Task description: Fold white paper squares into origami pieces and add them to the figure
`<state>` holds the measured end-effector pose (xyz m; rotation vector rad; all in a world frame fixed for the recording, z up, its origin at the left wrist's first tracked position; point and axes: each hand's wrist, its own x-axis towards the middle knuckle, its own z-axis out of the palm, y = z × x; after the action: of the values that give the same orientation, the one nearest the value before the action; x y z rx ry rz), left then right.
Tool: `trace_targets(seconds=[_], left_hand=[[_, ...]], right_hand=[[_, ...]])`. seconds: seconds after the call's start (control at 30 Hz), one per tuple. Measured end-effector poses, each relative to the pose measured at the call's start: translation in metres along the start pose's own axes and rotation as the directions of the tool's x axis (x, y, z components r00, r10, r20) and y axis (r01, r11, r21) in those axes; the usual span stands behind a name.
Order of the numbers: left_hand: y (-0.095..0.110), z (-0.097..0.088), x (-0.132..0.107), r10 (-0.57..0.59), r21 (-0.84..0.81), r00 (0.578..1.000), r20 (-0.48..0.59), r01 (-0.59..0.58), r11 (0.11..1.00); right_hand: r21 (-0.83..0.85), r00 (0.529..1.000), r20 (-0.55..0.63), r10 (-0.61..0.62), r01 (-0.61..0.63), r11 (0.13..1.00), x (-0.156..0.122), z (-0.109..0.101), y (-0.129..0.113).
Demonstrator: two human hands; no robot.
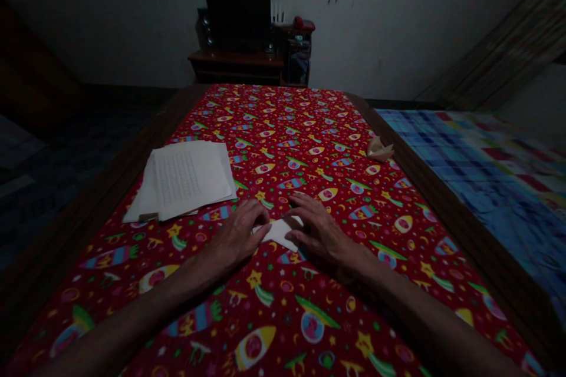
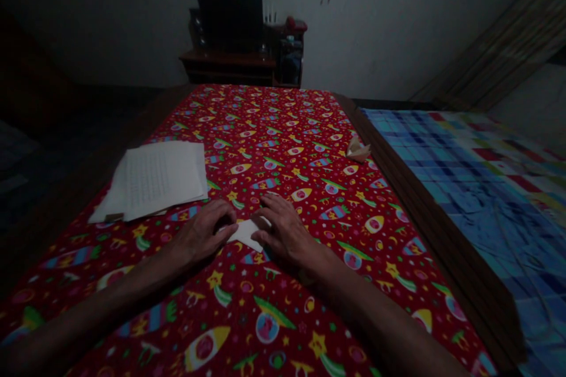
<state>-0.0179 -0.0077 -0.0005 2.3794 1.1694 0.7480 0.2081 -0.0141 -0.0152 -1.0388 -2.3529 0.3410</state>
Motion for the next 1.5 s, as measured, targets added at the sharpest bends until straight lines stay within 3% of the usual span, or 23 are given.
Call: trace_targets(seconds=[0.3,0.47,0.87,0.97,1.07,1.13,1.2,1.3,1.5], left_hand=[[0.007,0.004,-0.002,-0.048,-0.007,0.998,0.042,0.049,0.999],[0.012,0.005,-0.003,-0.076,-0.034,0.997,-0.004,0.076,0.997],[0.023,-0.003,0.003,-0.179,-0.204,0.984,-0.007,0.173,0.963],[0.026,-0.01,0.004,-0.208,-0.254,0.977,0.043,0.212,0.944],[0.018,-0.018,0.008,-0.226,-0.419,0.966,0.127,0.258,0.87],[0.007,-0.021,0.011,-0.184,-0.508,0.972,0.144,0.232,0.829],[-0.002,-0.023,0.014,-0.045,-0.535,0.988,0.145,0.116,0.837],[-0.007,-0.021,0.016,0.168,-0.542,0.974,0.149,-0.061,0.838],[0.003,-0.017,0.015,0.292,-0.507,0.95,0.114,-0.197,0.839]], right_hand=[[-0.024,1.0,-0.002,0.025,-0.025,0.999,0.0,0.002,-0.003],[-0.02,1.0,-0.004,0.021,-0.021,1.0,-0.001,0.003,-0.001],[-0.156,0.989,0.042,-0.139,0.143,0.977,0.014,-0.012,-0.007],[-0.052,0.985,0.056,-0.161,0.164,0.985,0.019,-0.02,-0.009],[0.185,0.989,0.038,-0.145,0.135,0.973,0.021,-0.026,-0.006],[0.337,0.997,0.015,-0.069,0.06,0.94,0.021,-0.027,-0.003],[0.457,1.0,0.013,0.013,-0.017,0.89,0.021,-0.026,0.0],[0.582,0.999,0.035,0.042,-0.055,0.811,0.022,-0.022,0.001],[0.668,0.987,0.114,0.113,-0.16,0.726,0.024,-0.013,-0.008]])
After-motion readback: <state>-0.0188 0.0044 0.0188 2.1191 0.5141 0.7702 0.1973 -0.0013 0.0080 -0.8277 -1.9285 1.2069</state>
